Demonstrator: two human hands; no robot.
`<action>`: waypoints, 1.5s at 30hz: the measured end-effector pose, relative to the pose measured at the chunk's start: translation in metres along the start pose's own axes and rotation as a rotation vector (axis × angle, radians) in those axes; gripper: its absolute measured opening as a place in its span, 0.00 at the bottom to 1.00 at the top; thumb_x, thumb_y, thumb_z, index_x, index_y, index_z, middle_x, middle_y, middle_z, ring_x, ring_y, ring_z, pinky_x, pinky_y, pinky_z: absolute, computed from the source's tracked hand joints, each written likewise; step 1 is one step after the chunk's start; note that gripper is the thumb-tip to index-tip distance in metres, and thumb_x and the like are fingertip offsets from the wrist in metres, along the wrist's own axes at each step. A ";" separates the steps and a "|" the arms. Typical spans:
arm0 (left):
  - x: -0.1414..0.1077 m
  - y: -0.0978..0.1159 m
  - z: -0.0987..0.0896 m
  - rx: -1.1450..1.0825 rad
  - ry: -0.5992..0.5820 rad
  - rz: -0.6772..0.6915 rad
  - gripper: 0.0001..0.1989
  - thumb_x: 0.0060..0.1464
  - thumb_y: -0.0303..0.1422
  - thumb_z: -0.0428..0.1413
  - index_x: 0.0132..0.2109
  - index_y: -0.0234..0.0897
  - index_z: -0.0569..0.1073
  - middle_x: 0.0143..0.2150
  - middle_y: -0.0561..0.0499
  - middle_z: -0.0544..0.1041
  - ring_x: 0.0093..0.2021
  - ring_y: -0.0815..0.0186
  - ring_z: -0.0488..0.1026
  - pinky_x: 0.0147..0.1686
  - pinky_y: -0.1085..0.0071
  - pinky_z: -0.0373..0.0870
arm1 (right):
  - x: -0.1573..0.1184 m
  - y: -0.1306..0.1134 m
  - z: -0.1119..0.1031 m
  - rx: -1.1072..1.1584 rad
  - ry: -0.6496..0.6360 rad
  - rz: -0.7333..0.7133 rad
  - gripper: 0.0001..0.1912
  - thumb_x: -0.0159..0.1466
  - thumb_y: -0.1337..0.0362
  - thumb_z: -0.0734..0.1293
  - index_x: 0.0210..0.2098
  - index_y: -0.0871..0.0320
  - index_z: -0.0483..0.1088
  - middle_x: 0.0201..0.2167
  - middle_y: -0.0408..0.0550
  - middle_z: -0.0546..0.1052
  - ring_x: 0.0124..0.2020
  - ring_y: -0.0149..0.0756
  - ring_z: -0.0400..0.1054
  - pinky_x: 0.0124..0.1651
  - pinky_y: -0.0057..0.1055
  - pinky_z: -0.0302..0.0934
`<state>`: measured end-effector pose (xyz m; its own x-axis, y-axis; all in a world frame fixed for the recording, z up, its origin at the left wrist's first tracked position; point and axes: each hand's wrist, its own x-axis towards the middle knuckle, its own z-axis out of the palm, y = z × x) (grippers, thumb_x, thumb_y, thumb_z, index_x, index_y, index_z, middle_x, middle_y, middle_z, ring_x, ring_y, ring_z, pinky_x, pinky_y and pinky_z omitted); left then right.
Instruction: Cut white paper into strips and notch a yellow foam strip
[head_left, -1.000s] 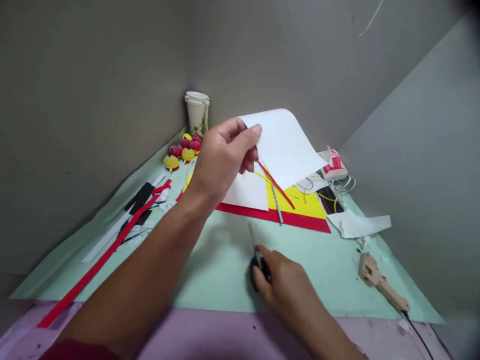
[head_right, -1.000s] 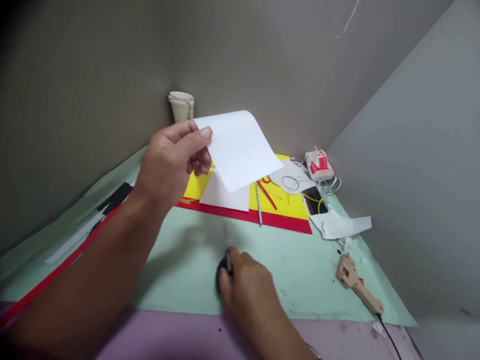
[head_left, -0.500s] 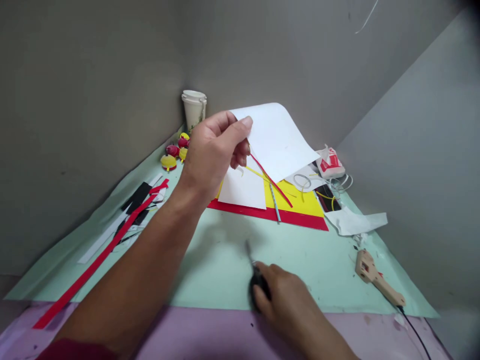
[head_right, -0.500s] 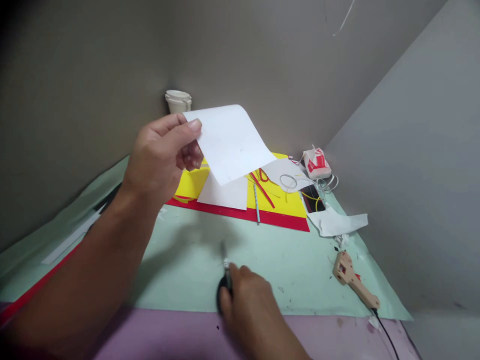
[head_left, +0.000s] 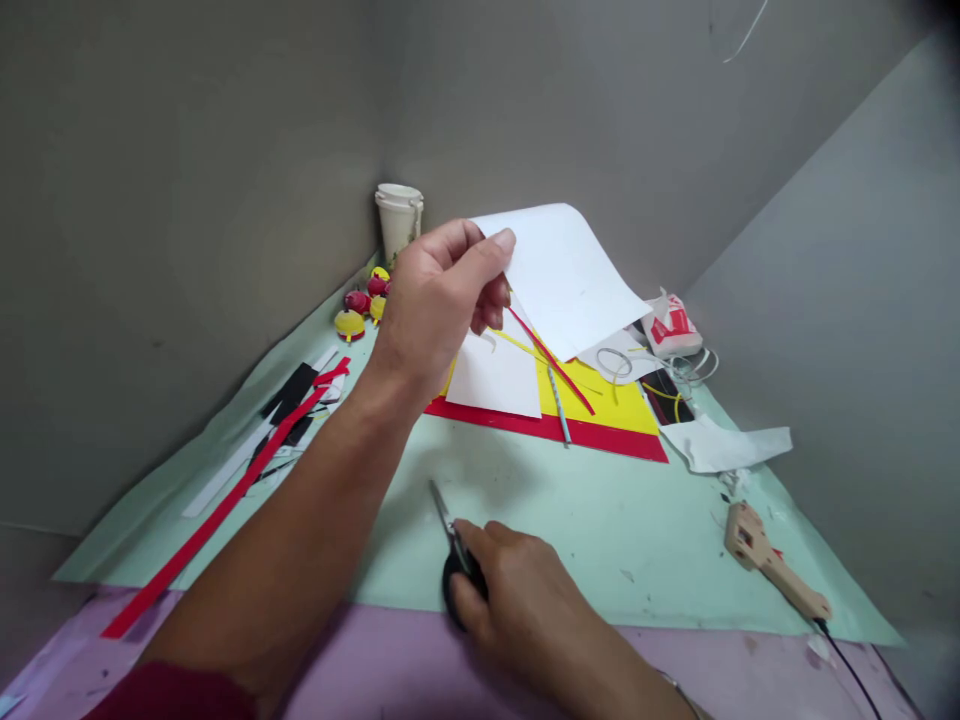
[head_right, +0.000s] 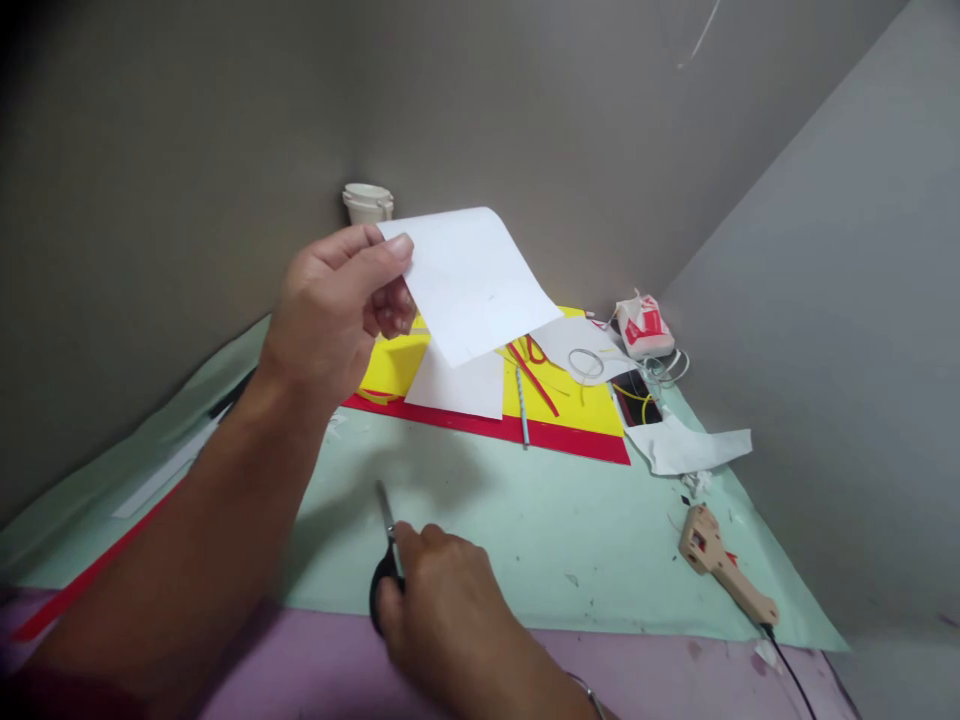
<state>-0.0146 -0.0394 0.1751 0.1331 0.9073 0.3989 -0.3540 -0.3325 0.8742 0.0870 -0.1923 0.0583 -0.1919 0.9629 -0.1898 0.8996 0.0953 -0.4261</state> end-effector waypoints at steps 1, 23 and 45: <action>0.000 0.000 0.000 0.003 0.017 -0.007 0.14 0.54 0.31 0.56 0.23 0.37 0.62 0.19 0.57 0.65 0.17 0.76 0.62 0.18 0.79 0.59 | 0.002 0.001 -0.003 0.030 0.016 -0.015 0.20 0.62 0.64 0.61 0.54 0.56 0.68 0.40 0.52 0.79 0.37 0.41 0.74 0.38 0.30 0.61; 0.000 0.001 0.002 0.013 0.067 -0.053 0.15 0.55 0.30 0.56 0.23 0.38 0.62 0.18 0.57 0.64 0.17 0.75 0.63 0.19 0.77 0.59 | 0.023 -0.010 0.004 -0.158 0.002 0.106 0.24 0.63 0.67 0.60 0.58 0.67 0.64 0.37 0.61 0.79 0.34 0.47 0.74 0.35 0.36 0.62; 0.007 0.001 -0.008 -0.038 -0.011 0.080 0.13 0.55 0.30 0.56 0.23 0.37 0.65 0.21 0.55 0.65 0.19 0.74 0.61 0.20 0.75 0.56 | -0.028 0.042 -0.040 0.047 -0.174 -0.053 0.12 0.63 0.69 0.62 0.43 0.51 0.73 0.33 0.44 0.75 0.33 0.34 0.69 0.36 0.26 0.57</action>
<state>-0.0212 -0.0312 0.1763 0.1135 0.8751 0.4704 -0.3990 -0.3935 0.8283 0.1458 -0.2054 0.0816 -0.3068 0.8983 -0.3146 0.8680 0.1284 -0.4797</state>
